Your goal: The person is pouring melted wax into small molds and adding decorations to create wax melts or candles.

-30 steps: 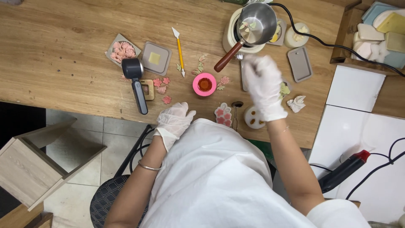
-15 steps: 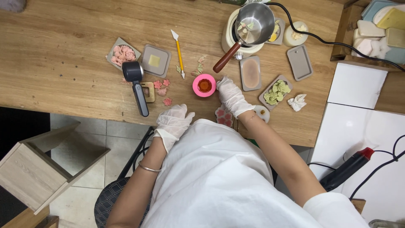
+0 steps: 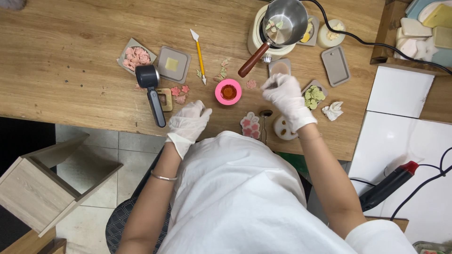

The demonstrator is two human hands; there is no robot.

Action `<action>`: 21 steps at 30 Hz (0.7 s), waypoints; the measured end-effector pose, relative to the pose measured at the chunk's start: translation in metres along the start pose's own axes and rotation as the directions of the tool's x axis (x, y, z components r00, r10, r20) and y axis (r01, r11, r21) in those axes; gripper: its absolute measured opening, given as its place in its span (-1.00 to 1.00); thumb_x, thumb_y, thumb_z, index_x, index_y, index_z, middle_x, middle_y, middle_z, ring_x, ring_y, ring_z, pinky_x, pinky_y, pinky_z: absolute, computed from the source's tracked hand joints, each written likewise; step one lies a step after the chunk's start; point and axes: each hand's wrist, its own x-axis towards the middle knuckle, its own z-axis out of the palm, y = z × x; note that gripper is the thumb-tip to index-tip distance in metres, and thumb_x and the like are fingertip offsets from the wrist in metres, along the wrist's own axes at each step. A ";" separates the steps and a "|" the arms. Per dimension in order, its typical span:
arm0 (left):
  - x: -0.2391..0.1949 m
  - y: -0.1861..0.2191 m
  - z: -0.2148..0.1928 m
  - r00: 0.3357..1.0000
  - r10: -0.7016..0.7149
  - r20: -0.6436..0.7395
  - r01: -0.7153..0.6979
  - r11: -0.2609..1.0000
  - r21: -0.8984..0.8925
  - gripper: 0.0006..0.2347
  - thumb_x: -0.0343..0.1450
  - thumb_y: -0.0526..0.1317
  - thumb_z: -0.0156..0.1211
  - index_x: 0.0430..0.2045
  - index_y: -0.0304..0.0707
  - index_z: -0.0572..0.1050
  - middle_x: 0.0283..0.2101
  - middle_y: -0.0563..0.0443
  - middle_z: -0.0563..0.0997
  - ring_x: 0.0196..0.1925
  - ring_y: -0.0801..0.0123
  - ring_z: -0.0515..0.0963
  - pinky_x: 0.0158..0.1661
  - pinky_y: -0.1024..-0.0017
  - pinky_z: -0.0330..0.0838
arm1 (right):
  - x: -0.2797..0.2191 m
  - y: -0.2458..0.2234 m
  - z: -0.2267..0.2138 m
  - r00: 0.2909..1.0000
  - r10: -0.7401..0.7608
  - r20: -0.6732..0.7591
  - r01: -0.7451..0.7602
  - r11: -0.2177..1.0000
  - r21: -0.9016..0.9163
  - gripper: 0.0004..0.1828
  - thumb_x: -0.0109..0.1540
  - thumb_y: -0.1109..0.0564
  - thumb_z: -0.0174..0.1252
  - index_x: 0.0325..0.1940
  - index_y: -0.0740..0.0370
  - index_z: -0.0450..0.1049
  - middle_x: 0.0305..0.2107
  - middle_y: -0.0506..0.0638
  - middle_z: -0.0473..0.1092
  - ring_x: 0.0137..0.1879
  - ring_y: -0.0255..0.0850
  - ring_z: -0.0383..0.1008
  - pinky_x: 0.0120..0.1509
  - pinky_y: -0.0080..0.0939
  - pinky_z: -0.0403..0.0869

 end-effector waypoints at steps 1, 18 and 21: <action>0.011 -0.005 0.002 1.000 0.000 0.002 0.000 1.000 0.000 -0.71 0.48 0.01 0.12 -0.29 -0.29 0.50 -0.23 -0.29 0.62 -0.18 -0.14 0.63 -0.18 0.00 0.49 | -0.007 -0.017 -0.011 1.000 0.003 0.000 -0.003 1.000 0.000 -0.83 0.03 0.38 0.25 -0.32 0.26 0.60 -0.35 -0.01 0.57 -0.28 -0.33 0.51 -0.14 -0.32 0.51; 0.183 0.000 0.017 0.767 0.616 0.178 -0.618 0.637 0.461 -0.61 0.35 -0.30 0.24 0.09 0.01 0.48 0.17 -0.21 0.44 0.09 -0.11 0.54 -0.11 0.14 0.54 | -0.017 -0.076 -0.068 0.866 -0.385 -0.320 0.311 0.915 -0.258 -0.69 0.29 0.20 0.25 0.12 0.30 0.56 0.02 0.07 0.52 0.06 -0.25 0.53 0.21 -0.26 0.52; 0.193 -0.003 0.022 0.814 0.514 0.270 -0.580 0.739 0.341 -0.81 0.57 -0.18 0.23 0.06 -0.06 0.52 0.12 -0.19 0.48 0.14 -0.07 0.54 0.03 0.09 0.49 | -0.043 -0.062 -0.068 0.894 -0.222 -0.389 0.198 0.975 -0.102 -0.69 0.29 0.20 0.21 0.11 0.30 0.56 -0.01 0.05 0.54 0.04 -0.29 0.54 0.18 -0.29 0.54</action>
